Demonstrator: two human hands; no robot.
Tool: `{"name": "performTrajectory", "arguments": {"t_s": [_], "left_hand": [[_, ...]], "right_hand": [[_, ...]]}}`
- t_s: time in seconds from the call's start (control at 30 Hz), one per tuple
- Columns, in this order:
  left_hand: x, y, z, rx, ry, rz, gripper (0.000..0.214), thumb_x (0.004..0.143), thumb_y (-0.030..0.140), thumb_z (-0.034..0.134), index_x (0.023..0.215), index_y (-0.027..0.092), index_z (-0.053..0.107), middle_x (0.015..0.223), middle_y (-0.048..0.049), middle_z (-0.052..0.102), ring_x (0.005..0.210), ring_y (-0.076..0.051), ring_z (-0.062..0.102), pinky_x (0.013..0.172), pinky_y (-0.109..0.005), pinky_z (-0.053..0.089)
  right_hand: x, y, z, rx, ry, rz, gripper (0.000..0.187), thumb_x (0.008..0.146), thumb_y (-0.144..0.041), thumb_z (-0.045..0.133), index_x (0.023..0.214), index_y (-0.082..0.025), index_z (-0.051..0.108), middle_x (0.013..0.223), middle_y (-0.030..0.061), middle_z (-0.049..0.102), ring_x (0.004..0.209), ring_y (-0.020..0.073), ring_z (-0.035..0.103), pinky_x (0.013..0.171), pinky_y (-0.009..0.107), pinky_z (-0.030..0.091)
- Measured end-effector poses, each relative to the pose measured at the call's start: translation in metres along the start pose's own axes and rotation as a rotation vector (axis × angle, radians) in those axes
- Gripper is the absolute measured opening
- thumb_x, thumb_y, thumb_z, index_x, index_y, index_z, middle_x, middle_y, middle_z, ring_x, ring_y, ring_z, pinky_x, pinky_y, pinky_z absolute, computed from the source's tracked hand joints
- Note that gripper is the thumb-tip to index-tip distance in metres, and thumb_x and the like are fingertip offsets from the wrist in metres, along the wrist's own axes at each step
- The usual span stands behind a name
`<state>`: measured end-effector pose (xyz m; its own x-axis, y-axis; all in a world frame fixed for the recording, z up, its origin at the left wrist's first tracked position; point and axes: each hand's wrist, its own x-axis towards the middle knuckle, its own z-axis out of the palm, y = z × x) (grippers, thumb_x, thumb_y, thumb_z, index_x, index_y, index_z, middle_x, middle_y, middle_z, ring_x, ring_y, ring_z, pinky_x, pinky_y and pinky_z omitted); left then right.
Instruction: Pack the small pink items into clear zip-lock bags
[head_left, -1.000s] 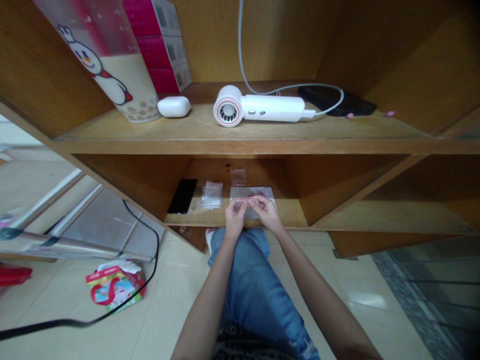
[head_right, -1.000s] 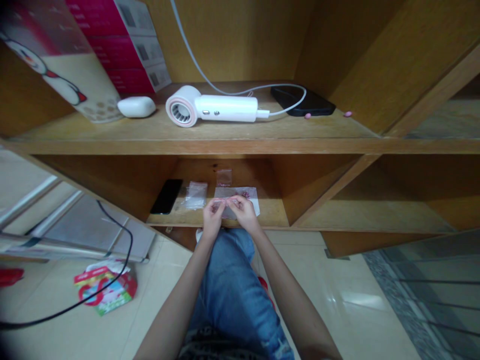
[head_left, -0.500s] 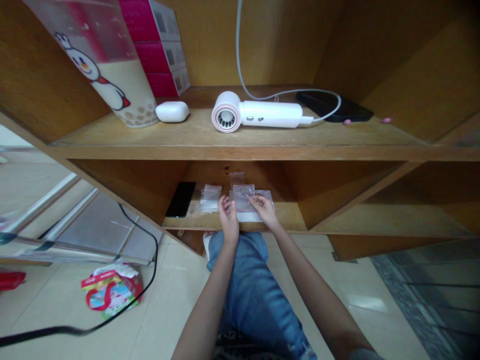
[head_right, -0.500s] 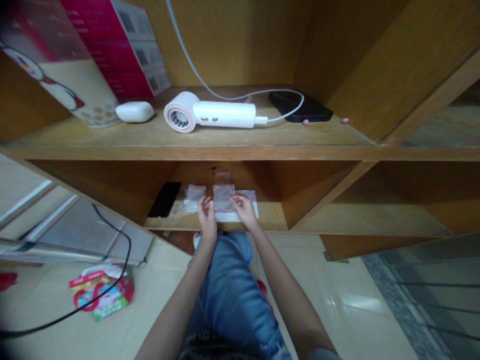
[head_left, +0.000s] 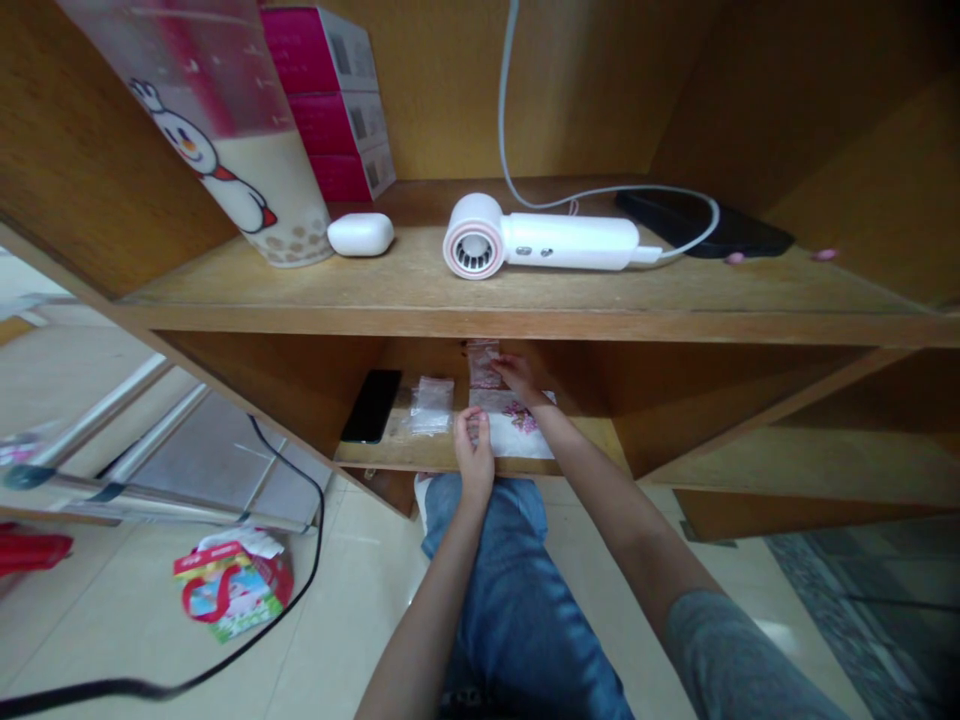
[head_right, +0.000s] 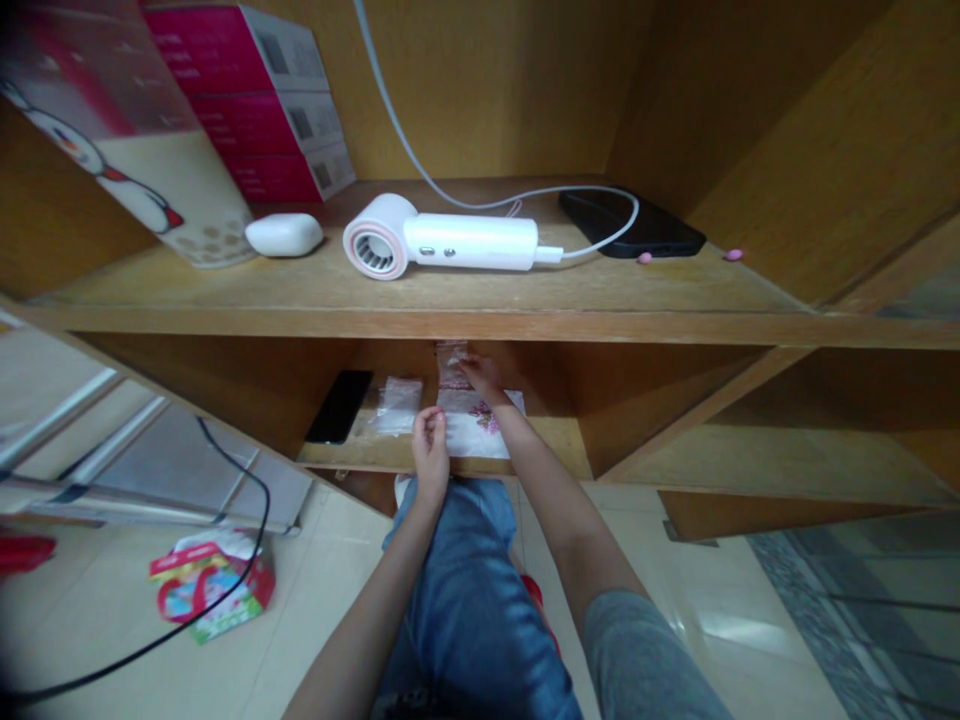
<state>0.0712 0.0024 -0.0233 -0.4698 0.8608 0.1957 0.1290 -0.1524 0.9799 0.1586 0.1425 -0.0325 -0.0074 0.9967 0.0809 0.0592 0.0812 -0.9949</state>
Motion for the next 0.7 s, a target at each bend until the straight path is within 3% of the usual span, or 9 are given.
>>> {"name": "performTrajectory", "arguments": {"t_s": [0.27,0.37,0.5,0.57,0.7], "left_hand": [[0.0,-0.003,0.0,0.001,-0.022,-0.022,0.02,0.081,0.034,0.048,0.09,0.018,0.055,0.086,-0.0041,0.058,0.076,-0.013,0.054,0.069,-0.024,0.042],[0.002,-0.003,-0.005,-0.019,-0.04,-0.062,0.019,0.079,0.034,0.05,0.085,0.017,0.056,0.077,-0.0022,0.057,0.069,-0.012,0.053,0.065,-0.023,0.042],[0.018,-0.005,-0.026,0.006,0.032,-0.035,0.021,0.077,0.036,0.051,0.086,0.017,0.056,0.078,-0.0024,0.057,0.067,-0.013,0.053,0.063,-0.024,0.042],[0.033,-0.008,-0.038,0.107,0.084,0.037,0.021,0.076,0.035,0.052,0.088,0.017,0.054,0.085,-0.004,0.057,0.077,-0.015,0.054,0.071,-0.027,0.043],[0.062,-0.015,-0.053,0.55,0.13,0.143,0.037,0.067,0.029,0.061,0.101,0.016,0.051,0.1,-0.0104,0.054,0.099,-0.026,0.049,0.087,-0.039,0.037]], "right_hand": [[-0.002,0.0,-0.028,-0.182,0.098,-0.031,0.032,0.085,-0.033,0.049,0.111,-0.015,0.051,0.112,0.0066,0.053,0.095,0.02,0.054,0.079,0.038,0.047],[-0.012,0.003,-0.05,-0.222,0.151,-0.05,0.03,0.084,-0.033,0.05,0.109,-0.015,0.052,0.109,0.0066,0.054,0.093,0.0187,0.055,0.078,0.038,0.047],[-0.041,0.016,-0.089,-0.25,0.289,-0.113,0.027,0.077,-0.036,0.054,0.093,-0.015,0.059,0.087,0.0055,0.061,0.077,0.0174,0.057,0.073,0.033,0.045],[-0.056,0.023,-0.105,-0.22,0.367,-0.132,0.026,0.074,-0.038,0.054,0.088,-0.017,0.059,0.077,0.0039,0.06,0.068,0.0162,0.055,0.066,0.03,0.044],[-0.069,0.032,-0.118,-0.099,0.421,-0.132,0.026,0.074,-0.04,0.053,0.087,-0.018,0.057,0.069,0.0003,0.056,0.061,0.0134,0.052,0.061,0.026,0.041]]}}
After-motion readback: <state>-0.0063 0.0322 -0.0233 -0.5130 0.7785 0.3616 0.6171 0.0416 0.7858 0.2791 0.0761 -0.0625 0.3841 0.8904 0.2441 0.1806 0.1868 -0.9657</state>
